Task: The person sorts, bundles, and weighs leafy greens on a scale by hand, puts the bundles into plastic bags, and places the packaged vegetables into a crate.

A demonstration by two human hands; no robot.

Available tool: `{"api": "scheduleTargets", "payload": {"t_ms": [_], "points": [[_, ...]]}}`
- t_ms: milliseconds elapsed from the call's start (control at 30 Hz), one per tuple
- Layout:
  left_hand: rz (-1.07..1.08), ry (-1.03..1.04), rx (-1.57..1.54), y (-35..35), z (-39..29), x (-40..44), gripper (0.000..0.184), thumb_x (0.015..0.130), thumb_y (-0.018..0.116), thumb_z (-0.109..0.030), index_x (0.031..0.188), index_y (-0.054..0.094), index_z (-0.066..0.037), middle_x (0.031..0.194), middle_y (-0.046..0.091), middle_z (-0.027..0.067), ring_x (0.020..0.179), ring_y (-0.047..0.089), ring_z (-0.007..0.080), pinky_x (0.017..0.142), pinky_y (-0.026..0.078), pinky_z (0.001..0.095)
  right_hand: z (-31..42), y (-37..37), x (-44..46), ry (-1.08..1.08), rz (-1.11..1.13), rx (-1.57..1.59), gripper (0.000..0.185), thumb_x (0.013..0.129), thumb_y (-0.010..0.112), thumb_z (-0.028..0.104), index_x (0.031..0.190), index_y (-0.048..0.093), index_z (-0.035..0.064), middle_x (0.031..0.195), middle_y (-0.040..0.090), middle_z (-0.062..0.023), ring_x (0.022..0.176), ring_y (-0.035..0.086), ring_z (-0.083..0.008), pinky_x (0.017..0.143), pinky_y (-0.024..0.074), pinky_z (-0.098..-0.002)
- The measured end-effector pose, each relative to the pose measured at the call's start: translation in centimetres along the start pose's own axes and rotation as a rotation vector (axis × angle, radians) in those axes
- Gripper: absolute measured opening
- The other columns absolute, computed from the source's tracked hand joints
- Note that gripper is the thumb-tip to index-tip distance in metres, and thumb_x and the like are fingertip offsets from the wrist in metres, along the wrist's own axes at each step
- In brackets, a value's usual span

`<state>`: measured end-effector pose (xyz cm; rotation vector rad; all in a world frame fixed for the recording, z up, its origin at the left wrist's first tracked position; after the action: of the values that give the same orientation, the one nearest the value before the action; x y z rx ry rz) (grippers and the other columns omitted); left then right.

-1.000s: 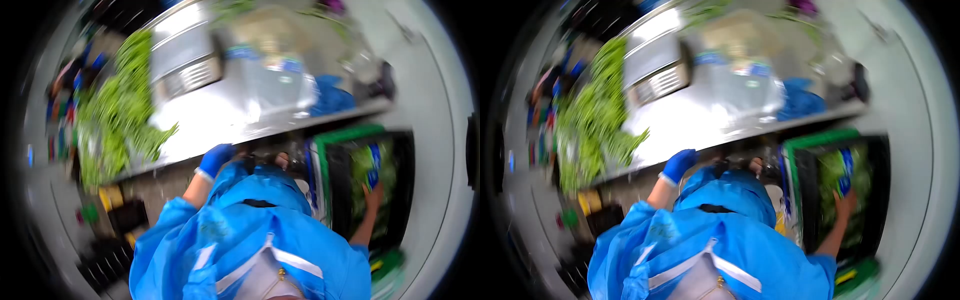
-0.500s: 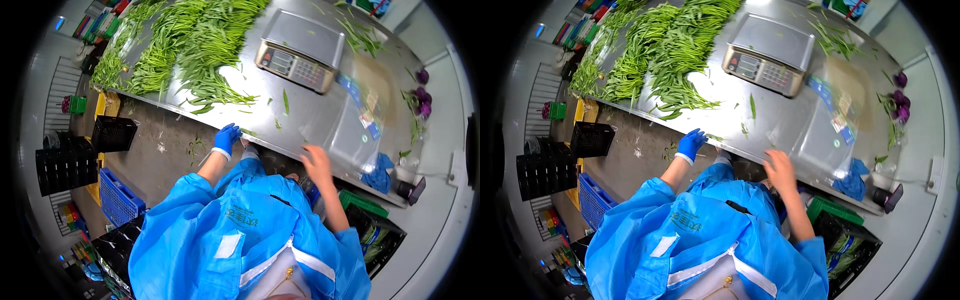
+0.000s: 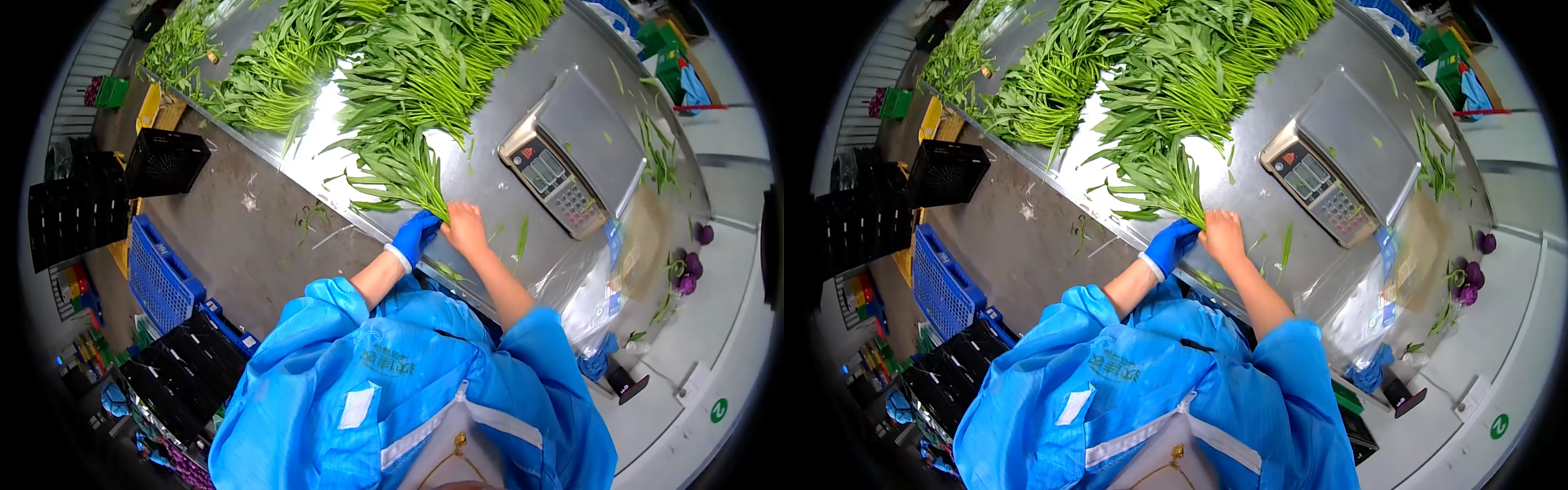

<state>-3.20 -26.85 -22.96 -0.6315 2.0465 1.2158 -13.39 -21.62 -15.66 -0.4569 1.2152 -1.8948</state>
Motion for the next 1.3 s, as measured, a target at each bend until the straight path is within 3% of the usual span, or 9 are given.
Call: {"api": "scheduleTargets", "payload": {"t_ms": [133,300,433,567,633,833,1000,1167,1300], "points": [[0.062,-0.06,-0.151,-0.2,-0.2,-2.2,0.029,0.091,0.061,-0.026,0.119,0.059,-0.016,0.111,0.063,-0.0015,0.101,0.057,0.0113,0.088,0.044,0.0286,-0.7,0.2,0.4,0.201,0.081,0.46,0.03,0.075,0.065,0.02,0.097,0.053,0.0022,0.09,0.06,-0.0192,0.091,0.057,-0.0358,0.08,0.0433,-0.0438],[0.284,-0.01,-0.182,3.8,-3.7,-3.8,0.045,0.094,0.057,-0.029,0.132,0.05,-0.006,0.126,0.057,0.0063,0.116,0.052,0.0183,0.099,0.04,0.0334,7.8,-4.6,2.1,-0.085,0.209,0.229,0.028,0.075,0.064,0.02,0.094,0.056,0.0018,0.086,0.061,-0.0204,0.089,0.058,-0.0364,0.08,0.044,-0.0449],[0.318,0.279,0.194,5.4,-10.8,-6.5,0.044,0.096,0.051,-0.028,0.131,0.049,-0.001,0.128,0.055,0.011,0.12,0.05,0.021,0.103,0.037,0.0344,10.4,-8.3,3.6,-0.242,0.116,0.273,0.029,0.077,0.065,0.02,0.098,0.058,0.0027,0.084,0.063,-0.0175,0.084,0.06,-0.0356,0.081,0.0451,-0.0446],[0.03,0.908,0.516,8.1,-24.1,-12.6,0.033,0.1,0.044,-0.026,0.113,0.058,0.001,0.116,0.06,0.0158,0.111,0.055,0.0236,0.1,0.04,0.0368,8.6,-9.8,5.8,-0.167,0.265,0.395,0.025,0.081,0.065,0.018,0.101,0.059,0.0034,0.087,0.064,-0.016,0.085,0.061,-0.0359,0.077,0.0479,-0.0443],[0.15,0.895,0.012,7.1,-26.7,-12.1,0.033,0.101,0.042,-0.027,0.107,0.058,0.002,0.106,0.063,0.0158,0.104,0.059,0.0238,0.097,0.042,0.0369,6.1,-10.1,8.0,-0.14,0.257,0.275,0.025,0.082,0.065,0.017,0.102,0.06,0.0027,0.085,0.064,-0.0157,0.082,0.061,-0.0357,0.075,0.0487,-0.0432],[0.086,0.48,-0.446,2.3,-21.6,-0.9,0.034,0.098,0.052,-0.025,0.118,0.054,0.002,0.079,0.059,0.0068,0.078,0.057,0.0195,0.083,0.047,0.0351,-2.8,-16.8,20.3,0.252,-0.268,0.397,0.03,0.081,0.071,0.024,0.099,0.062,0.0016,0.089,0.064,-0.0133,0.077,0.062,-0.0255,0.067,0.0483,-0.0356],[0.095,0.436,-0.343,5.8,-20.8,1.0,0.036,0.096,0.054,-0.019,0.125,0.05,0.002,0.082,0.058,0.0056,0.078,0.057,0.0166,0.086,0.048,0.0325,-7.1,-15.6,26.0,0.228,-0.405,0.149,0.028,0.081,0.071,0.021,0.099,0.062,0.0014,0.09,0.065,-0.0127,0.075,0.063,-0.0232,0.064,0.0481,-0.0348],[0.055,0.507,-0.149,8.2,-24.4,2.0,0.03,0.095,0.054,-0.012,0.121,0.053,0.004,0.085,0.061,0.0075,0.08,0.058,0.0147,0.08,0.048,0.027,-11.5,-16.4,24.4,0.44,-0.545,1.048,0.016,0.09,0.06,0.011,0.102,0.058,-0.0005,0.086,0.067,-0.0085,0.063,0.058,-0.0103,0.052,0.0432,-0.0233],[0.009,0.494,-0.111,8.6,-23.7,3.8,0.028,0.094,0.056,-0.01,0.118,0.055,0.004,0.087,0.063,0.0079,0.081,0.059,0.0148,0.077,0.048,0.0261,-11.2,-25.9,22.0,0.303,-0.94,1.034,0.017,0.093,0.059,0.011,0.104,0.055,-0.0003,0.075,0.06,-0.0059,0.061,0.054,-0.0095,0.052,0.0411,-0.0215]]}}
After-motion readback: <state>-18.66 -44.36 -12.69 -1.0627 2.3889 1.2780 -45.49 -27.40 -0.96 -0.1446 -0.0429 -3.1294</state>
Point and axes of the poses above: each hand's wrist, its own x-axis towards the middle knuckle, its own y-axis out of the palm, z = x × y, the point moved 9 cm from there along x, towards the middle knuckle
